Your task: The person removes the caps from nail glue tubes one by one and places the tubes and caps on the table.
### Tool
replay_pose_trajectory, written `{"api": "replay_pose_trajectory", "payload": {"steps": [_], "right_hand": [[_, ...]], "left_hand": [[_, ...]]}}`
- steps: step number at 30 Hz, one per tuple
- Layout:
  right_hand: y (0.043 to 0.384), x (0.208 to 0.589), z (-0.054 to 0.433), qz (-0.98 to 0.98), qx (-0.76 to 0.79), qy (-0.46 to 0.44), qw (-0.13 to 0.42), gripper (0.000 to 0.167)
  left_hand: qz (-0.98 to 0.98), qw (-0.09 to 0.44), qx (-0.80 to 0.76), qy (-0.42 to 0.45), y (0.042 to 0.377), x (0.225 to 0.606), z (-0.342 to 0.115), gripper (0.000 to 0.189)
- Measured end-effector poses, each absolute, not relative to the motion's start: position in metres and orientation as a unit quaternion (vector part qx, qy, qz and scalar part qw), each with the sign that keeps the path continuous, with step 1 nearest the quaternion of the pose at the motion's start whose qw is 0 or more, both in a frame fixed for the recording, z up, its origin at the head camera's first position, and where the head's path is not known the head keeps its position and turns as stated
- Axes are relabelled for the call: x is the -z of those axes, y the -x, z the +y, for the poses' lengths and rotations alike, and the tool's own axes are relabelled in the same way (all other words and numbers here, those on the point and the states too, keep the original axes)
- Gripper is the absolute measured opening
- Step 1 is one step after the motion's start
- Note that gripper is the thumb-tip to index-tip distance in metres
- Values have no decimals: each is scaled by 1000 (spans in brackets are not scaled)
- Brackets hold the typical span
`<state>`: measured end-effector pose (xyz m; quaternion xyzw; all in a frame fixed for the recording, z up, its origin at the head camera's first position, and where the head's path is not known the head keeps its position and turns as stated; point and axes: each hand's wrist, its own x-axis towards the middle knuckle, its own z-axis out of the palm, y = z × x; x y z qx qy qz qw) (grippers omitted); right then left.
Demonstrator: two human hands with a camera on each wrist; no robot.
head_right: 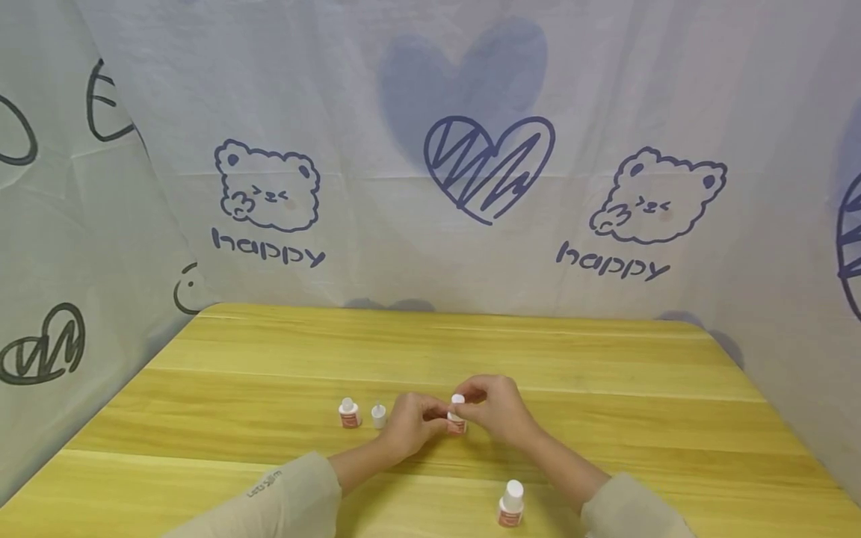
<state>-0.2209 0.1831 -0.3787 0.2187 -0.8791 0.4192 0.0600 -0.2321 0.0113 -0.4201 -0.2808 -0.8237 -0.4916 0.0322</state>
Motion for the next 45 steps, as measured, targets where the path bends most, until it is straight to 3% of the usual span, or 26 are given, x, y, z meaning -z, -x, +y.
{"api": "replay_pose_trajectory", "payload": {"steps": [16,45], "right_hand": [[216,378,180,-889,-412,-180,88,8],[219,370,186,-885,-394,-246,39,12]], "left_hand": [[-836,36,474,275,234,422,14,17],[-830,24,474,293,236,420,13,16]]}}
